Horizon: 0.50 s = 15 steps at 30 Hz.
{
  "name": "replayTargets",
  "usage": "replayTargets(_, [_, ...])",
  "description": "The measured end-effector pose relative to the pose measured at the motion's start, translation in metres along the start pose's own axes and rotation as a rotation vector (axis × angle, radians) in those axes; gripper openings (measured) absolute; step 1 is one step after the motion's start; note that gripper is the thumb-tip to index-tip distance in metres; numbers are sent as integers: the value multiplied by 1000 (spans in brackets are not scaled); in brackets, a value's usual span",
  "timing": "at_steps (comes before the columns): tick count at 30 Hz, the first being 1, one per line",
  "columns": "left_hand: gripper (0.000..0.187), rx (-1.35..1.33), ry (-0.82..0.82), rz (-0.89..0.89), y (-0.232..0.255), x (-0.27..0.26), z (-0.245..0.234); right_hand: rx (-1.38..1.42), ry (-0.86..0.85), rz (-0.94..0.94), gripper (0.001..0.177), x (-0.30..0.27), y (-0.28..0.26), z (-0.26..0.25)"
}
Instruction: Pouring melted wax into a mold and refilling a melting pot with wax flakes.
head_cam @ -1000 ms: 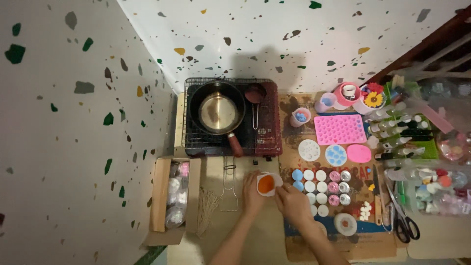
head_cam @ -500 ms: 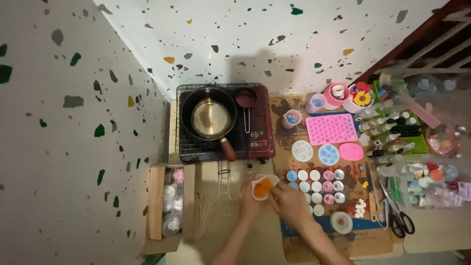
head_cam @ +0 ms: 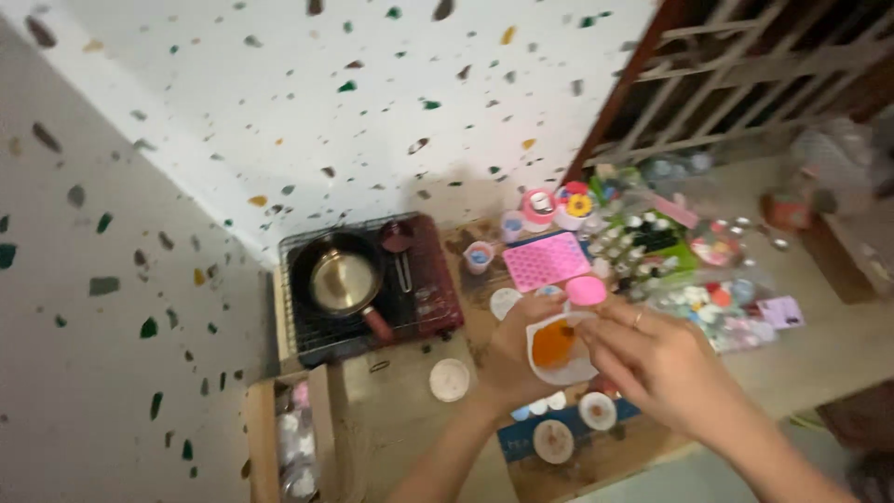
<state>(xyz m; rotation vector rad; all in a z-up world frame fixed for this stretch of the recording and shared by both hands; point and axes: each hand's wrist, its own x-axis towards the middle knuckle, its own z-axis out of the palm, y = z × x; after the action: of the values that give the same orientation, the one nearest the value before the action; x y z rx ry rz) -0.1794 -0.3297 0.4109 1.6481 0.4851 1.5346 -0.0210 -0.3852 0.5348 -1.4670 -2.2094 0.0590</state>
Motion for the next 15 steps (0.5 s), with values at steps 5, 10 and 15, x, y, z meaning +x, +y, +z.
replayTargets(5, [71,156,-67,72,12,20,45,50,22,134,27,-13,2,-45])
replayTargets(10, [70,117,-25,119,33,29,79,-189,103,165,18,-40,3,-73])
replayTargets(15, [71,114,-51,101,26,9,102,-178,201,162,25,-75,5,-76])
